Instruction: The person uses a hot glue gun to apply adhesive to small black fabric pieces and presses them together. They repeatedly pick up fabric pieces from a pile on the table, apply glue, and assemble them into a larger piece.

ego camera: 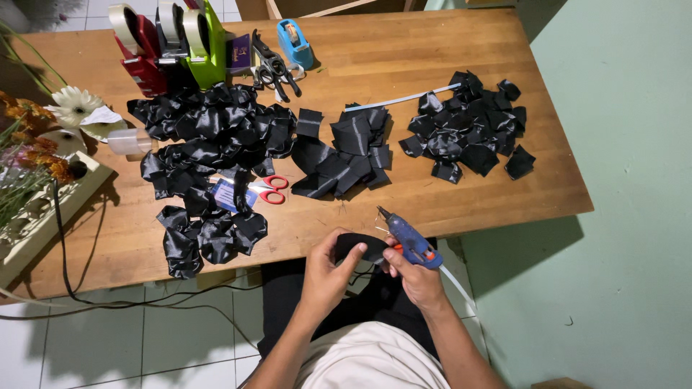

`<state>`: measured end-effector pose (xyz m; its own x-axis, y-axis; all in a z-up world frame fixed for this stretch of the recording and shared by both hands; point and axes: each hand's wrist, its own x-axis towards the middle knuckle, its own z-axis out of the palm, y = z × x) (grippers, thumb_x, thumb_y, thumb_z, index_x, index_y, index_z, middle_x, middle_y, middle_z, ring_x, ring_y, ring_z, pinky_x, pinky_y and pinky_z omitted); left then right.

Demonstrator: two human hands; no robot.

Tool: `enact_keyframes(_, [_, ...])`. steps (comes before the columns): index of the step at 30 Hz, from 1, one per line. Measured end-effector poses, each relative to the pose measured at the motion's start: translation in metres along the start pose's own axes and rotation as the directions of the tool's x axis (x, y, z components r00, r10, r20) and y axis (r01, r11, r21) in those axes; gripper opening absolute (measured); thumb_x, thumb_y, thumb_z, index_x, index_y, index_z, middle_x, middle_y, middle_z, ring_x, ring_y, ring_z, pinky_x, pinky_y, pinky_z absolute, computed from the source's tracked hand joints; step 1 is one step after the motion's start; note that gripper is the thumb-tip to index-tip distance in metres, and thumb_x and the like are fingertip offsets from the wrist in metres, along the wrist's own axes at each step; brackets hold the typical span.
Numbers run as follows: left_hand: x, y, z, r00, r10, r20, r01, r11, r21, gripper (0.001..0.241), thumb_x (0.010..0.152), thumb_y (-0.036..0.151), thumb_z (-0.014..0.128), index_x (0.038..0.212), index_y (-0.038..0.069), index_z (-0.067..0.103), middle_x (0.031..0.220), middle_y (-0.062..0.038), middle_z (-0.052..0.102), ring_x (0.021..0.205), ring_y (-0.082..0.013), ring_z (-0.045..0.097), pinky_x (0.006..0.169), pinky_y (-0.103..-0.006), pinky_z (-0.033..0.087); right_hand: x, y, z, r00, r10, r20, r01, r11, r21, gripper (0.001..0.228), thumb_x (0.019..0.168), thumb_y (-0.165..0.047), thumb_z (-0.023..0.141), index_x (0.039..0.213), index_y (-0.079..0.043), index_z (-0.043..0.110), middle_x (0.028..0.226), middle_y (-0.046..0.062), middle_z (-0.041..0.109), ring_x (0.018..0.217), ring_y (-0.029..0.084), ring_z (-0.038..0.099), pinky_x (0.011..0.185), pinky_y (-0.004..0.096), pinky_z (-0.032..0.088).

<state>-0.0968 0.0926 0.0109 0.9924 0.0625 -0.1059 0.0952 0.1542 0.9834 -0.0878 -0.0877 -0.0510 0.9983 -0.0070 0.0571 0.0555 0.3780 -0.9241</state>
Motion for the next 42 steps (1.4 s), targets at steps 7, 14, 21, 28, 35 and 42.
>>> enact_keyframes(7, [-0.002,0.0,0.001,1.0,0.017,-0.004,-0.017,1.0,0.017,0.004,0.086,0.005,0.077,0.088,0.003,0.073,0.068,-0.007,0.069,0.073,-0.012,0.057,0.068,-0.0306,0.052,0.0,0.006,-0.006,1.0,-0.02,0.02,0.02,1.0,-0.02,0.014,0.083,0.01,0.072,0.095,0.011,0.065,0.058,0.011,0.059,0.037,0.012,0.052,0.046,0.036,0.056])
enact_keyframes(14, [-0.003,0.0,0.006,0.999,0.031,-0.015,-0.031,1.0,-0.003,0.008,0.085,0.003,0.076,0.093,0.002,0.075,0.074,-0.009,0.071,0.077,-0.0131,0.058,0.071,-0.0303,0.053,0.001,0.008,-0.009,1.0,-0.027,0.002,0.027,0.999,-0.037,0.013,0.085,0.004,0.073,0.096,0.008,0.067,0.061,0.01,0.061,0.038,0.01,0.051,0.046,0.033,0.056])
enact_keyframes(21, [-0.004,0.008,0.006,0.998,0.065,-0.012,-0.065,0.998,0.028,0.006,0.086,0.005,0.076,0.092,0.004,0.076,0.071,-0.009,0.071,0.076,-0.0128,0.059,0.071,-0.0311,0.054,-0.002,0.008,-0.008,0.999,-0.035,-0.016,0.034,0.997,-0.072,0.014,0.084,0.003,0.074,0.097,0.006,0.069,0.061,0.008,0.063,0.039,0.009,0.054,0.046,0.034,0.056])
enact_keyframes(28, [-0.004,0.008,0.004,0.998,0.064,-0.026,-0.063,0.997,0.036,0.003,0.085,0.006,0.076,0.089,0.005,0.076,0.068,-0.008,0.07,0.073,-0.0117,0.057,0.069,-0.031,0.054,0.001,0.0,-0.003,0.999,-0.05,0.01,0.05,0.996,-0.078,0.012,0.084,0.004,0.073,0.094,0.01,0.068,0.047,0.009,0.054,0.037,0.012,0.05,0.047,0.034,0.056])
enact_keyframes(35, [-0.003,0.001,0.005,1.0,-0.012,-0.01,0.012,1.0,-0.001,0.005,0.087,0.006,0.075,0.084,0.004,0.071,0.059,-0.008,0.066,0.066,-0.013,0.056,0.062,-0.0273,0.049,0.0,0.006,-0.011,1.0,-0.012,-0.011,0.011,0.998,-0.066,0.013,0.085,0.003,0.072,0.096,0.009,0.069,0.044,0.01,0.053,0.037,0.014,0.05,0.048,0.035,0.056])
enact_keyframes(42, [-0.004,0.021,0.008,0.985,-0.171,0.008,0.17,0.968,-0.186,0.014,0.085,0.006,0.079,0.077,0.003,0.069,0.06,-0.006,0.069,0.061,-0.0112,0.058,0.057,-0.0238,0.048,0.0,-0.021,0.007,1.0,-0.003,-0.02,0.003,1.0,0.005,0.014,0.085,0.002,0.073,0.098,0.005,0.068,0.046,0.008,0.055,0.037,0.014,0.052,0.047,0.034,0.056])
